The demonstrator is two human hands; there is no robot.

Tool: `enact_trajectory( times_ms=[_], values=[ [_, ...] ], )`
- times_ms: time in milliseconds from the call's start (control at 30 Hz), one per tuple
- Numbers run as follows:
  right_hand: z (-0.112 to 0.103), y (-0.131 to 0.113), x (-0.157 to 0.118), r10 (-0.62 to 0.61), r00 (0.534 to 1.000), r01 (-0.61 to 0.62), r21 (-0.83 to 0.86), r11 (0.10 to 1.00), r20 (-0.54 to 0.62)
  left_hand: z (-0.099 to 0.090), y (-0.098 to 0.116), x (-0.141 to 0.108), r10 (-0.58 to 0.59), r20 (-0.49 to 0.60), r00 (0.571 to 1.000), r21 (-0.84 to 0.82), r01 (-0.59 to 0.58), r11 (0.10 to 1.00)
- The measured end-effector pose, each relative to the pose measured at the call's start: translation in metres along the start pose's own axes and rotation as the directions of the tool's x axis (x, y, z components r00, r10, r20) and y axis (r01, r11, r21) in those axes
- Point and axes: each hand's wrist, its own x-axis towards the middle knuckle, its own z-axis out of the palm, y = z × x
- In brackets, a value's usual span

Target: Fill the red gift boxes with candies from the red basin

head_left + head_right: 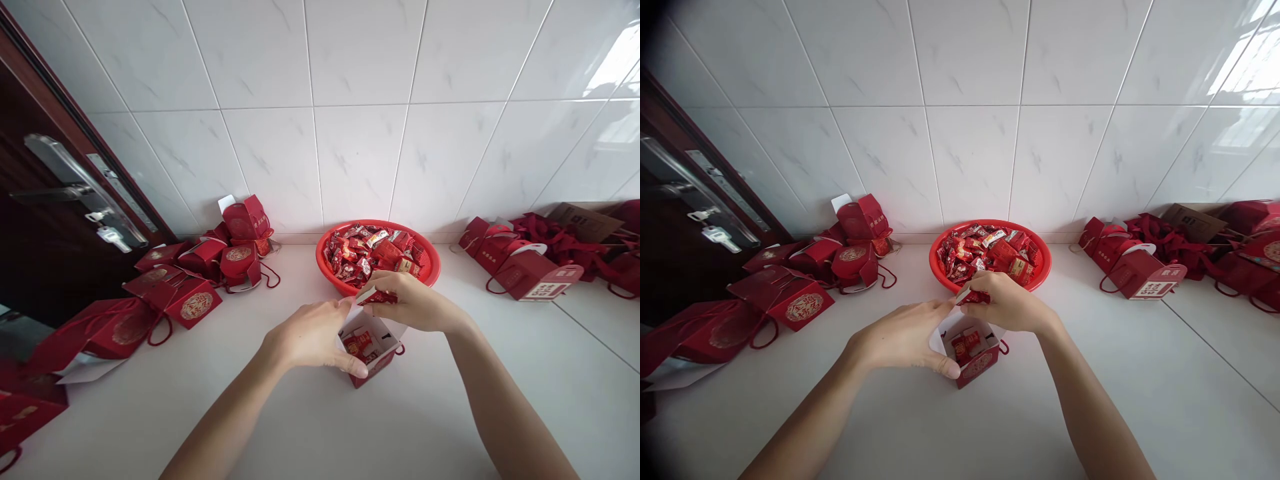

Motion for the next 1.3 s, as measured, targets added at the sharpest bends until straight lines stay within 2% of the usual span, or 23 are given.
enact_trajectory(
  times_ms=[133,233,300,367,467,567,633,733,867,1167,1300],
  values=[
    [0.004,-0.002,0.002,0.010,1.000,-0.008,0.095,0.995,-0.014,0.000,-0.001,0.000,0.009,-0.014,1.000,0.003,-0.009,1.000],
    [0.006,-0.002,0.003,0.009,0.994,-0.023,0.129,0.991,0.108,-0.002,0.000,0.000,0.064,-0.019,0.998,-0.022,-0.064,0.998],
    [0.006,-0.002,0.003,0.003,0.986,-0.016,0.075,0.997,0.164,-0.003,0.000,0.000,0.081,-0.019,0.997,-0.026,-0.081,0.996],
    [0.004,-0.003,0.002,0.035,0.991,-0.034,-0.009,0.999,0.130,-0.003,0.000,0.000,0.065,-0.006,0.998,0.000,-0.065,0.998],
    [-0.001,-0.003,-0.001,0.140,0.990,-0.138,-0.098,0.986,0.020,-0.002,-0.002,-0.001,0.019,0.020,1.000,0.045,-0.020,0.999],
    [-0.007,0.000,-0.007,0.229,0.969,-0.246,-0.236,0.940,-0.097,-0.002,-0.004,-0.002,0.013,0.016,1.000,0.030,-0.013,0.999],
    [-0.010,0.002,-0.011,0.292,0.942,-0.334,-0.341,0.879,-0.168,-0.004,-0.006,-0.003,0.031,0.009,0.999,0.009,-0.031,0.999],
    [-0.012,0.003,-0.017,0.398,0.904,-0.424,-0.434,0.795,-0.155,-0.009,-0.007,-0.006,0.030,0.020,0.999,0.001,-0.030,1.000],
    [-0.007,-0.006,-0.020,0.443,0.890,-0.431,-0.509,0.745,-0.106,-0.014,-0.005,-0.008,0.034,0.025,0.999,0.011,-0.034,0.999],
    [0.014,-0.028,-0.021,0.469,0.876,-0.454,-0.529,0.717,-0.116,-0.007,-0.002,-0.006,0.007,-0.037,0.999,0.076,-0.004,0.997],
    [0.022,-0.024,-0.032,0.453,0.867,-0.495,-0.465,0.734,-0.210,-0.002,0.002,-0.003,0.009,-0.048,0.999,0.042,-0.007,0.999]
  ],
)
